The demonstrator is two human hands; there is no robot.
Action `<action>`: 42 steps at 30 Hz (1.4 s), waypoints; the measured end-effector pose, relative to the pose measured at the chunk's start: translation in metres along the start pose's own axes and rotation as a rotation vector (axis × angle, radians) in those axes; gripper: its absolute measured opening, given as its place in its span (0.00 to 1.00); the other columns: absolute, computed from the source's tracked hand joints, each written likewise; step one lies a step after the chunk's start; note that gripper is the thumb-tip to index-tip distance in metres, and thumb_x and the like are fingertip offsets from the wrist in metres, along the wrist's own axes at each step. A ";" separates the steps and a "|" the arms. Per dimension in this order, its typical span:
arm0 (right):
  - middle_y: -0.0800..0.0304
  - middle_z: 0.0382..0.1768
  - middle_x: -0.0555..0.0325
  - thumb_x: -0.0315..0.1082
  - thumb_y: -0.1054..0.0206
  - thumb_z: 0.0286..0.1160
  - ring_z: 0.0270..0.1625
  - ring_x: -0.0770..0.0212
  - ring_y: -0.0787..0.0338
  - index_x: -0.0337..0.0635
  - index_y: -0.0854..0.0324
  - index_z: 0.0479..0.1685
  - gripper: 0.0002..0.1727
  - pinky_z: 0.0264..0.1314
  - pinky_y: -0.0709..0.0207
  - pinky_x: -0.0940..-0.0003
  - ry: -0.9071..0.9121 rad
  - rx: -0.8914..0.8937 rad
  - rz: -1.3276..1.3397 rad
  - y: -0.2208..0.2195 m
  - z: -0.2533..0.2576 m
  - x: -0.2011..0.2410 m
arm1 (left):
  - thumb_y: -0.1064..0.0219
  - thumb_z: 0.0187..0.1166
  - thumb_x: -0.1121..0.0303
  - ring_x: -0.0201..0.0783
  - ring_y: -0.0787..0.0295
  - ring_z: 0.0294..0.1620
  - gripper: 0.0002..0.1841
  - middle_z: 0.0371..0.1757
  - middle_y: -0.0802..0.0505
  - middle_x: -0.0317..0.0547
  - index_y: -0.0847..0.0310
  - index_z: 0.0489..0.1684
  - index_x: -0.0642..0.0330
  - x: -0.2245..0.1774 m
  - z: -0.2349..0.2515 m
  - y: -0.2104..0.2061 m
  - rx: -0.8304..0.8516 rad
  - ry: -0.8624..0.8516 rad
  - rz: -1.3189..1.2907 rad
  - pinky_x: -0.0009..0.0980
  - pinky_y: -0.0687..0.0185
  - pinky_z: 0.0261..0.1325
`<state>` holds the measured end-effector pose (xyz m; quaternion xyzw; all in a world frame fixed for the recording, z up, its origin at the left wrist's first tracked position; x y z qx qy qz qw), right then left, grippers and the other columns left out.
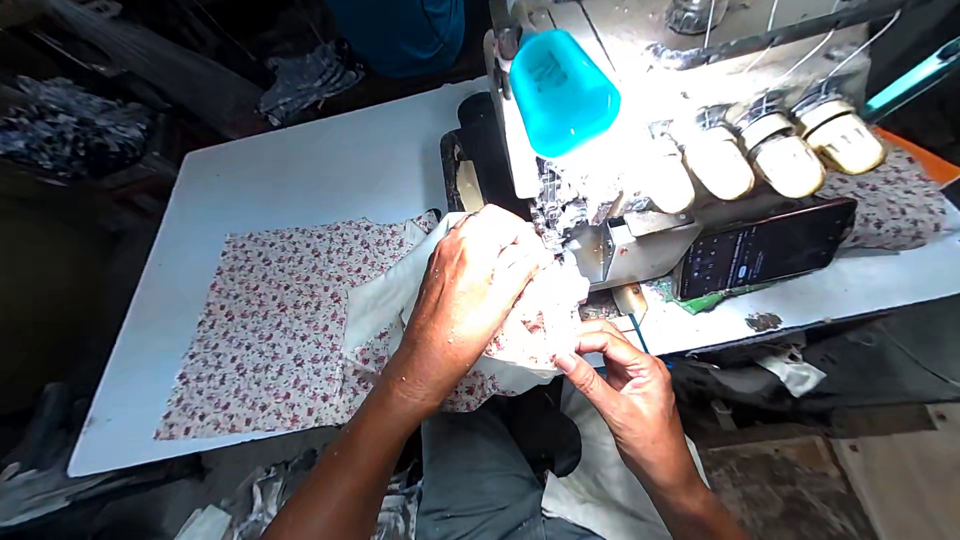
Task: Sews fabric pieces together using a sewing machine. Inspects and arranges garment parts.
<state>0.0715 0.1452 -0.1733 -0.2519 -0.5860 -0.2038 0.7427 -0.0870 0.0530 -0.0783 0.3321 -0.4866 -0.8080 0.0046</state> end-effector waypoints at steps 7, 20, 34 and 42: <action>0.09 0.51 0.55 0.28 0.24 0.69 0.51 0.72 0.09 0.36 0.07 0.35 0.04 0.54 0.13 0.81 -0.036 0.051 0.117 0.002 0.004 0.008 | 0.31 0.78 0.67 0.34 0.14 0.55 0.04 0.50 0.09 0.39 0.12 0.38 0.56 0.001 0.004 0.003 0.044 -0.014 0.023 0.35 0.22 0.59; 0.06 0.40 0.60 0.27 0.25 0.69 0.46 0.72 0.09 0.38 0.07 0.34 0.02 0.52 0.13 0.79 0.004 0.064 0.118 0.005 0.005 0.009 | 0.32 0.78 0.61 0.25 0.15 0.58 0.08 0.49 0.08 0.34 0.11 0.36 0.54 0.041 0.024 0.011 0.173 -0.225 -0.123 0.24 0.25 0.63; 0.07 0.35 0.64 0.25 0.29 0.70 0.38 0.78 0.09 0.36 0.22 0.51 0.13 0.47 0.15 0.84 0.010 0.030 -0.023 0.002 0.007 0.010 | 0.28 0.75 0.68 0.47 0.19 0.50 0.06 0.50 0.16 0.52 0.15 0.39 0.61 0.001 0.001 0.002 0.017 -0.027 0.127 0.43 0.23 0.52; 0.09 0.35 0.61 0.32 0.38 0.80 0.34 0.80 0.17 0.38 0.22 0.79 0.26 0.42 0.22 0.86 0.119 0.248 -0.352 0.009 0.017 0.017 | 0.37 0.81 0.69 0.46 0.17 0.50 0.22 0.53 0.15 0.53 0.30 0.73 0.63 -0.006 -0.006 -0.013 -0.095 0.117 0.074 0.43 0.20 0.51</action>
Point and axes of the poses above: each hand's wrist, its own z-axis towards the middle knuckle, its own y-axis out of the back of the hand, x = y × z, the point moved 1 cm from there along z, towards the middle knuckle
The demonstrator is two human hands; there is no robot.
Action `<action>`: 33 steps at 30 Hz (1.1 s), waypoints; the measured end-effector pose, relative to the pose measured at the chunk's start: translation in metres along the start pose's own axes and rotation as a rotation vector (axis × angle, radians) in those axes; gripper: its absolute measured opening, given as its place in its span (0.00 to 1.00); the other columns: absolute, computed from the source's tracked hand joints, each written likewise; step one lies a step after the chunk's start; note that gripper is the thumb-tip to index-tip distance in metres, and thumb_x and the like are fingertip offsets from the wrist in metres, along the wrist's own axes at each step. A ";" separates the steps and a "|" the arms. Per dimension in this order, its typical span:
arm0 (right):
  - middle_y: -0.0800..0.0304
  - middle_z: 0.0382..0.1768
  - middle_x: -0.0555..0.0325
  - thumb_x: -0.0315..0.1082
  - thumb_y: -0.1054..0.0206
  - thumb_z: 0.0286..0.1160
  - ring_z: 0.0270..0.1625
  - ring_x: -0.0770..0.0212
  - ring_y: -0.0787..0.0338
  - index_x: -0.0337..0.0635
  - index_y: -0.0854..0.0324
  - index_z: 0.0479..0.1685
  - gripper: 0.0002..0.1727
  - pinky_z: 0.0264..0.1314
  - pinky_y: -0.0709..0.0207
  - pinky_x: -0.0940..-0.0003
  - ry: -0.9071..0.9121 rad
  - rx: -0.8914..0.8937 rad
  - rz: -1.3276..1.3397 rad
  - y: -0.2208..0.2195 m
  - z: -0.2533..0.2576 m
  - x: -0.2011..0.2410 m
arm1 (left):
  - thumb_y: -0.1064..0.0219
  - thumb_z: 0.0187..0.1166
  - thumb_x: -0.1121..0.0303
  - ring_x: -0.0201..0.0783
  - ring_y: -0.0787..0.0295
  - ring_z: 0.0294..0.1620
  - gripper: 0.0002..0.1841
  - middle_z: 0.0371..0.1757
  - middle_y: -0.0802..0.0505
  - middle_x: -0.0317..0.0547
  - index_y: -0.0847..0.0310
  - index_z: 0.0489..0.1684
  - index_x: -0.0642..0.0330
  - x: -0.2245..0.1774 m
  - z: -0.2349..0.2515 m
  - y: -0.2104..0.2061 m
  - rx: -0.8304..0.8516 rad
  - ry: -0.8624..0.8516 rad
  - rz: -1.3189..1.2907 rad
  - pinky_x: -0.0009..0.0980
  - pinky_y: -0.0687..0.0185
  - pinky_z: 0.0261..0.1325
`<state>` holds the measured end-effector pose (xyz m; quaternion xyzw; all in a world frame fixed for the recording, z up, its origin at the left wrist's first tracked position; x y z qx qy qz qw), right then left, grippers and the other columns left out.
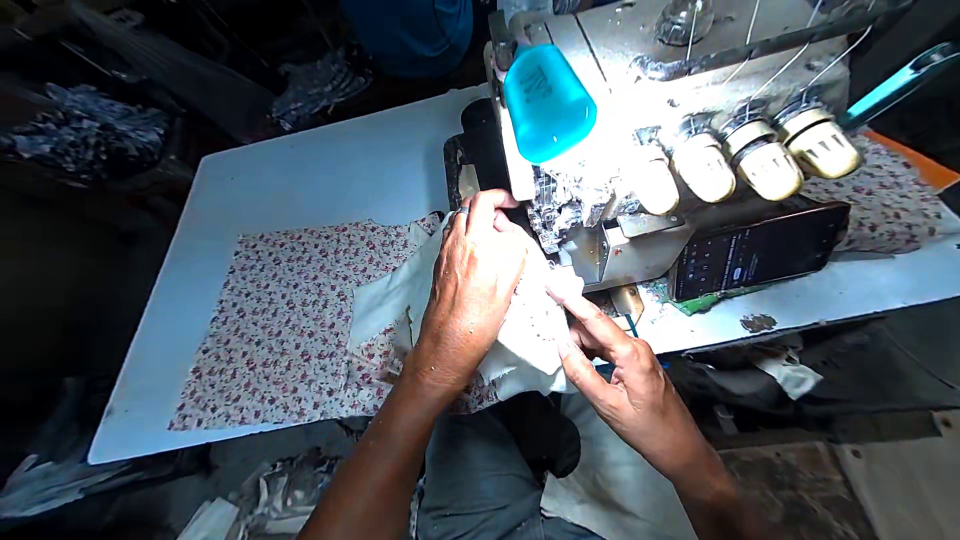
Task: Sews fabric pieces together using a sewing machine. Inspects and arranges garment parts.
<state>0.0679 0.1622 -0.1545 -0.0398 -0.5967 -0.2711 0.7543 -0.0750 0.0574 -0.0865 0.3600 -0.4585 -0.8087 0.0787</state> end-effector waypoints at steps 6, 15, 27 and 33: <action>0.08 0.32 0.67 0.25 0.35 0.73 0.30 0.85 0.16 0.36 0.15 0.65 0.19 0.37 0.22 0.91 -0.026 -0.239 0.132 -0.002 0.011 0.007 | 0.35 0.81 0.68 0.58 0.20 0.72 0.36 0.69 0.16 0.68 0.46 0.89 0.71 0.009 0.041 -0.008 0.009 0.101 -0.030 0.51 0.30 0.77; 0.06 0.35 0.61 0.27 0.35 0.79 0.19 0.79 0.15 0.36 0.10 0.56 0.13 0.21 0.17 0.84 -0.037 -0.303 0.080 -0.012 0.017 0.012 | 0.33 0.76 0.70 0.55 0.25 0.80 0.41 0.77 0.20 0.68 0.49 0.90 0.74 0.022 0.063 -0.013 -0.011 0.001 -0.017 0.45 0.38 0.84; 0.15 0.45 0.48 0.37 0.31 0.81 0.48 0.51 0.16 0.44 0.06 0.45 0.10 0.49 0.23 0.58 0.374 -0.223 -0.678 0.005 0.041 0.025 | 0.46 0.91 0.59 0.44 0.29 0.84 0.34 0.85 0.26 0.52 0.53 0.95 0.58 0.039 -0.019 0.018 -0.264 0.023 -0.128 0.42 0.28 0.79; 0.14 0.40 0.47 0.42 0.33 0.82 0.49 0.46 0.15 0.39 0.11 0.40 0.15 0.51 0.26 0.52 0.493 -0.059 -0.738 0.004 0.068 0.035 | 0.53 0.88 0.38 0.69 0.37 0.87 0.38 0.88 0.32 0.65 0.31 0.87 0.58 0.144 -0.141 0.004 -0.034 0.155 0.310 0.70 0.47 0.84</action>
Point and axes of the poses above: each hand's wrist, its own z-axis towards the middle knuckle, its own y-axis out of the back of the hand, x = y × z, the point moved 1 cm from there along z, towards the middle knuckle
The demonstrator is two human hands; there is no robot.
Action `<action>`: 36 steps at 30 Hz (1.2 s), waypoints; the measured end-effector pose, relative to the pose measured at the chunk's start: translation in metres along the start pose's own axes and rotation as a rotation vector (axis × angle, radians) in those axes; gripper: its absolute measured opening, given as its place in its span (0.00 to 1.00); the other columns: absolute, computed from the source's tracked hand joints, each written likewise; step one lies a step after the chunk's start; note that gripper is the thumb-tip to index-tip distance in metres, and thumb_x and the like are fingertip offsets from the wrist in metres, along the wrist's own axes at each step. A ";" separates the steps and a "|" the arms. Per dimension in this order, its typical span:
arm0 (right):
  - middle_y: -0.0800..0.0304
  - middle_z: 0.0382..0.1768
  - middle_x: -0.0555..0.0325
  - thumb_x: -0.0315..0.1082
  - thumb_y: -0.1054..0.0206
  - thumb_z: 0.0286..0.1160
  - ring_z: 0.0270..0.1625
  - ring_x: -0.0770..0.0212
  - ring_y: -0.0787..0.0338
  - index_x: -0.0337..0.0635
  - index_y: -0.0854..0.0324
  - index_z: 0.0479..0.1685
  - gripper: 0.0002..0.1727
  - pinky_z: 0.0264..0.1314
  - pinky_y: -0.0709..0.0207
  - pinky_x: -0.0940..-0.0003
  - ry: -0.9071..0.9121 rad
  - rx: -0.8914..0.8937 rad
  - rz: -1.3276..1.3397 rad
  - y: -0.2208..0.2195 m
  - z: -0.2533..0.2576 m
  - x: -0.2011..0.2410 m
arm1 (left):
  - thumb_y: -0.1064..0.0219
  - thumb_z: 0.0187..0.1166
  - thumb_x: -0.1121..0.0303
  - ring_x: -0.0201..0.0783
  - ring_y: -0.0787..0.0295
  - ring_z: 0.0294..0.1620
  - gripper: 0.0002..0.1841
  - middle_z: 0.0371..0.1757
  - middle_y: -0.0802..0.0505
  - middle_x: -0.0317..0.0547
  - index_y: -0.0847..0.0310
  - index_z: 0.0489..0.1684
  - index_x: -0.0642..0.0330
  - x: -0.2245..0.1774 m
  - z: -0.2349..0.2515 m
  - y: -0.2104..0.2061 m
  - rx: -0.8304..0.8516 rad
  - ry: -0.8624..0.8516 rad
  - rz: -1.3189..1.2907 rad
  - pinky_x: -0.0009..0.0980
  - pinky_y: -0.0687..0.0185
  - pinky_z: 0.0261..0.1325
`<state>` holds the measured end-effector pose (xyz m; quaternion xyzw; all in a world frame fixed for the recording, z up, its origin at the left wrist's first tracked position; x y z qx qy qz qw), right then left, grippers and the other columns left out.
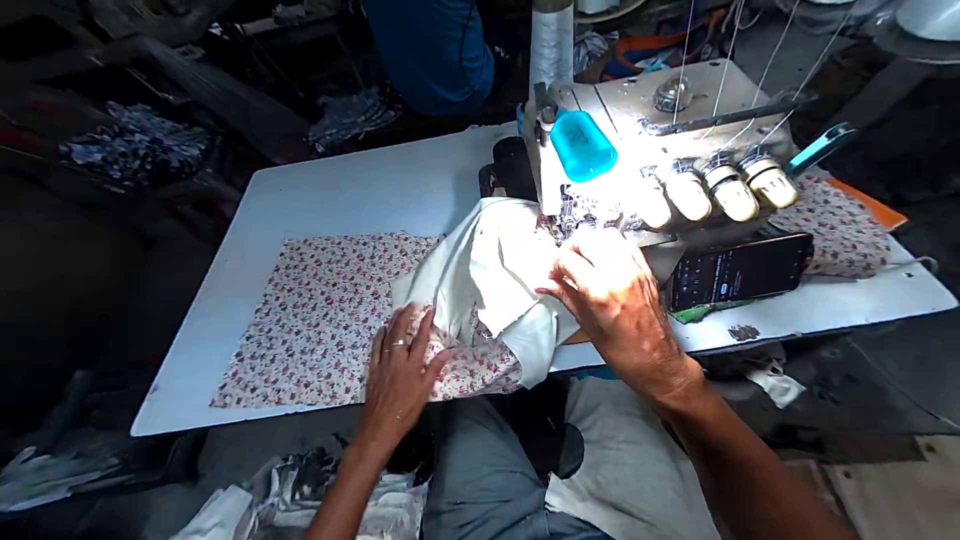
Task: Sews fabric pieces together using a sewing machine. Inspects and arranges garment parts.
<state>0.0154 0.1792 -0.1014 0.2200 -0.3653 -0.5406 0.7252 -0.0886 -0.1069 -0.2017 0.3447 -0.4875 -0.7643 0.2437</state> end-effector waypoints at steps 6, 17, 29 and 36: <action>0.08 0.39 0.65 0.38 0.35 0.84 0.42 0.78 0.12 0.40 0.16 0.54 0.12 0.50 0.19 0.82 -0.161 0.015 0.575 0.021 -0.018 0.007 | 0.46 0.90 0.52 0.40 0.12 0.60 0.25 0.71 0.14 0.53 0.17 0.68 0.63 -0.017 0.014 0.074 -0.174 0.141 -0.345 0.40 0.14 0.58; 0.05 0.45 0.65 0.28 0.27 0.73 0.45 0.77 0.08 0.41 0.13 0.59 0.15 0.52 0.13 0.80 -0.390 -0.168 0.735 0.020 -0.037 0.023 | 0.32 0.79 0.79 0.26 0.12 0.30 0.16 0.40 0.07 0.43 0.20 0.64 0.64 -0.156 0.098 0.065 0.211 0.138 -0.963 0.22 0.13 0.35; 0.11 0.33 0.68 0.38 0.21 0.68 0.35 0.79 0.14 0.46 0.12 0.38 0.08 0.41 0.20 0.83 -0.515 -0.190 0.582 0.007 -0.037 0.009 | 0.41 0.89 0.73 0.25 0.11 0.30 0.09 0.38 0.11 0.37 0.24 0.62 0.59 -0.162 0.107 0.066 0.266 0.319 -1.156 0.22 0.09 0.39; 0.07 0.37 0.70 0.31 0.31 0.78 0.37 0.81 0.11 0.46 0.22 0.59 0.13 0.42 0.19 0.85 -0.554 -0.159 0.814 0.019 -0.037 0.019 | 0.33 0.76 0.84 0.25 0.14 0.29 0.23 0.41 0.08 0.41 0.24 0.70 0.60 -0.157 0.117 0.063 0.293 0.159 -0.994 0.19 0.18 0.31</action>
Point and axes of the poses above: each hand's wrist, its own z-axis towards the middle knuckle, its own y-axis out of the back of the hand, x = y × z, the point moved 1 cm from there along z, towards the middle knuckle
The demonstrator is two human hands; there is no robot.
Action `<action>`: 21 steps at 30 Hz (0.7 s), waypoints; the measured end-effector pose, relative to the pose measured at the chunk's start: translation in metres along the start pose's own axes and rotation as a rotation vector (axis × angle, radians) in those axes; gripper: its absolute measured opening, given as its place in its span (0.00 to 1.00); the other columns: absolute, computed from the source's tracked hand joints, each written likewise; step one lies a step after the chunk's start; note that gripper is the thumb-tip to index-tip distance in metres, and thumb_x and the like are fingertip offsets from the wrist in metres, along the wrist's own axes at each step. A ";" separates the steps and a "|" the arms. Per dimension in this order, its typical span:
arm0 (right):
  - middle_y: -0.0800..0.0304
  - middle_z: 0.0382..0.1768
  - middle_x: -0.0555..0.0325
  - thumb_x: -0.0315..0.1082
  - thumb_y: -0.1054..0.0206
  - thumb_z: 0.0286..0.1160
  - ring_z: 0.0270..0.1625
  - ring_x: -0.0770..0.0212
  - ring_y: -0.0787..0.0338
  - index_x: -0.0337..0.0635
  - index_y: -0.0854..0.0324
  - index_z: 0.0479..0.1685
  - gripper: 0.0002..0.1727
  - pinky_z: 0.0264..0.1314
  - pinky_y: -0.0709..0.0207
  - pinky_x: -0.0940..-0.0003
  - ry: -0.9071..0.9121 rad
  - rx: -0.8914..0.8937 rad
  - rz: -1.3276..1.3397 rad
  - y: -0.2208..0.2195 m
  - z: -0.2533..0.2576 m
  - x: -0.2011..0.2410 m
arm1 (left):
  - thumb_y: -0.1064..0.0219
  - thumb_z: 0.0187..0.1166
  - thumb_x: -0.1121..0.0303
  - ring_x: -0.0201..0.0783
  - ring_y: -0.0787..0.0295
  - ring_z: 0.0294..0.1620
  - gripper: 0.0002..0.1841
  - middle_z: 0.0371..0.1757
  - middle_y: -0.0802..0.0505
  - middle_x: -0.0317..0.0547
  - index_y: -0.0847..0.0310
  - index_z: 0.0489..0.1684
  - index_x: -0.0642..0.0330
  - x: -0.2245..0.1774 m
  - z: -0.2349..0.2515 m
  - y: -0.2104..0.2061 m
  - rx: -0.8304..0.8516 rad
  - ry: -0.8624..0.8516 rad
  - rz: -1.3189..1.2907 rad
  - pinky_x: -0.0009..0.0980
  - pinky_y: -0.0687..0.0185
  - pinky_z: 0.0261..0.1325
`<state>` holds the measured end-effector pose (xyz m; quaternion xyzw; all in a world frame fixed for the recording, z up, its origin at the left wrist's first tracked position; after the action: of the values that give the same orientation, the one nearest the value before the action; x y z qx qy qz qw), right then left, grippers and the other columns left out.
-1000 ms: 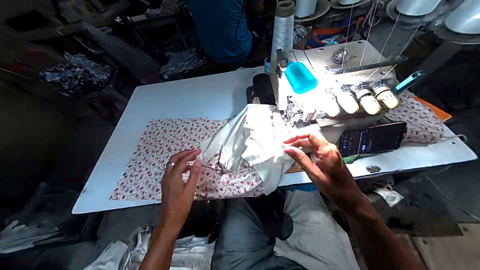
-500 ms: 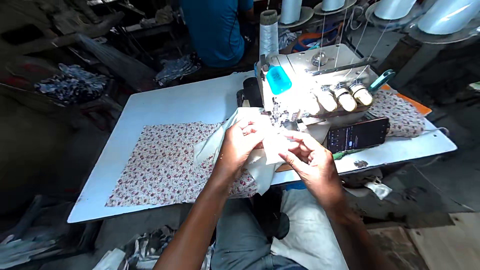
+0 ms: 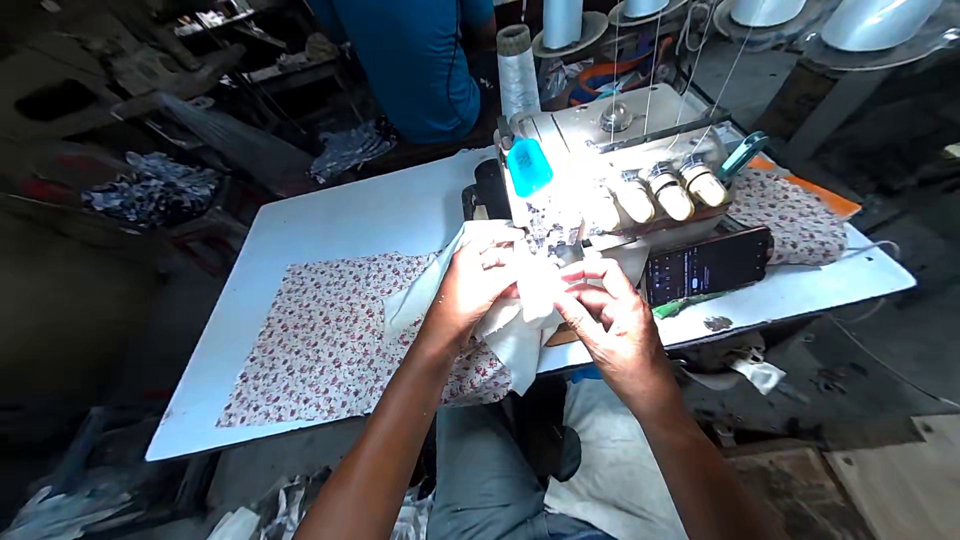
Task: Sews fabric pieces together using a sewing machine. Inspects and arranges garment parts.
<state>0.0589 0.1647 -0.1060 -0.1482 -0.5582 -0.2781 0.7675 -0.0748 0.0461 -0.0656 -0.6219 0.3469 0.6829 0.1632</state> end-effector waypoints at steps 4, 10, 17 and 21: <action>0.08 0.40 0.66 0.29 0.33 0.78 0.41 0.80 0.11 0.43 0.14 0.53 0.09 0.46 0.18 0.85 0.036 0.021 -0.027 0.002 -0.002 -0.002 | 0.31 0.71 0.85 0.23 0.13 0.33 0.21 0.38 0.09 0.39 0.20 0.64 0.62 0.000 0.009 0.003 -0.052 -0.079 0.103 0.18 0.17 0.35; 0.08 0.38 0.70 0.34 0.31 0.78 0.36 0.80 0.14 0.47 0.11 0.52 0.09 0.40 0.21 0.85 -0.024 0.116 0.028 0.001 0.001 -0.002 | 0.29 0.70 0.84 0.21 0.17 0.27 0.15 0.33 0.11 0.37 0.19 0.53 0.62 0.001 0.008 0.002 -0.071 -0.090 0.151 0.16 0.21 0.30; 0.12 0.40 0.53 0.37 0.20 0.62 0.46 0.53 0.14 0.41 0.13 0.41 0.13 0.52 0.24 0.53 0.195 -0.080 -0.494 -0.011 -0.004 -0.008 | 0.28 0.68 0.79 0.27 0.18 0.32 0.11 0.38 0.13 0.42 0.16 0.47 0.61 -0.005 -0.001 -0.001 -0.031 -0.358 0.397 0.20 0.22 0.32; 0.11 0.35 0.57 0.38 0.23 0.66 0.39 0.57 0.12 0.43 0.11 0.40 0.10 0.47 0.24 0.53 0.220 -0.203 -0.581 -0.007 0.004 -0.013 | 0.35 0.77 0.82 0.25 0.18 0.23 0.14 0.36 0.11 0.43 0.19 0.58 0.63 -0.019 0.000 0.017 0.032 -0.236 0.265 0.18 0.20 0.27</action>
<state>0.0488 0.1649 -0.1178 -0.0278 -0.4605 -0.5540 0.6930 -0.0827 0.0382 -0.0424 -0.4836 0.4154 0.7609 0.1211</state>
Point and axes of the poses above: each hand's wrist, its own z-axis towards the middle knuckle, its own y-axis out of the back of the hand, x = y × z, the point moved 1 cm from there along z, towards the middle knuckle
